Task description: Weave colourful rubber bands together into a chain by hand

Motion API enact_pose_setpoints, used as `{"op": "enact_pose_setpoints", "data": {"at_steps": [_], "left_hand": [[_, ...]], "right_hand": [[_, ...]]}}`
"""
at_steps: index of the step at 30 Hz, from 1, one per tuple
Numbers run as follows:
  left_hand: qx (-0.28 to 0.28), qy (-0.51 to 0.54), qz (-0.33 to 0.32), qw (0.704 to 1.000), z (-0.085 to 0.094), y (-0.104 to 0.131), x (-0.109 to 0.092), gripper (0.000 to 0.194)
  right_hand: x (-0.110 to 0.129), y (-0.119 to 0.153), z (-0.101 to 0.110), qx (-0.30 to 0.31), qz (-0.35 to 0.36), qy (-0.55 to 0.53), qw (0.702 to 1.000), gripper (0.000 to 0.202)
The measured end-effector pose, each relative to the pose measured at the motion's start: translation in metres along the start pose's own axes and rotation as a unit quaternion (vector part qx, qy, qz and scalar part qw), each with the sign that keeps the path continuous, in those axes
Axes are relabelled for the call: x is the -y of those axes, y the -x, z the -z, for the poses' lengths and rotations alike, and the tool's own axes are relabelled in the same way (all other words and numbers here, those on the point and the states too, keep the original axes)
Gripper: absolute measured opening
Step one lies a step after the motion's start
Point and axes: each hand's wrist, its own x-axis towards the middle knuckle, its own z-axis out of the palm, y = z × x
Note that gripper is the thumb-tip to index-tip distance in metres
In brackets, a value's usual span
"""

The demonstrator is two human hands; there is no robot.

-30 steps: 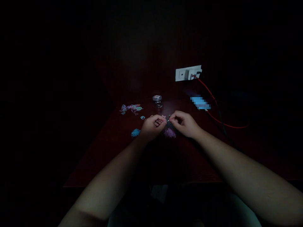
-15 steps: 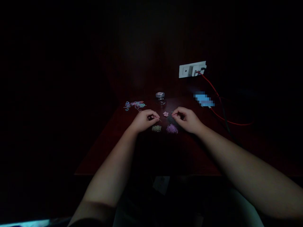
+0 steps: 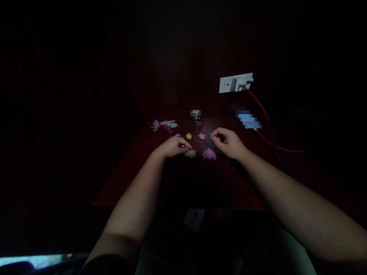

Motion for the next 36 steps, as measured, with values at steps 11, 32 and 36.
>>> {"op": "enact_pose_setpoints", "data": {"at_steps": [11,32,36], "left_hand": [[-0.41,-0.019,0.258,0.875,0.027,0.007,0.089,0.034],[-0.222,-0.187,0.206,0.935,0.031,-0.03,0.127,0.034],[-0.23,-0.182,0.211,0.932,0.031,-0.029,0.128,0.036]], "right_hand": [[0.0,0.001,0.001,0.008,0.0,0.008,1.0,0.011],[-0.002,0.002,-0.002,0.033,-0.004,0.017,0.999,0.013],[-0.001,0.002,-0.001,0.032,-0.006,0.012,0.999,0.013]]}}
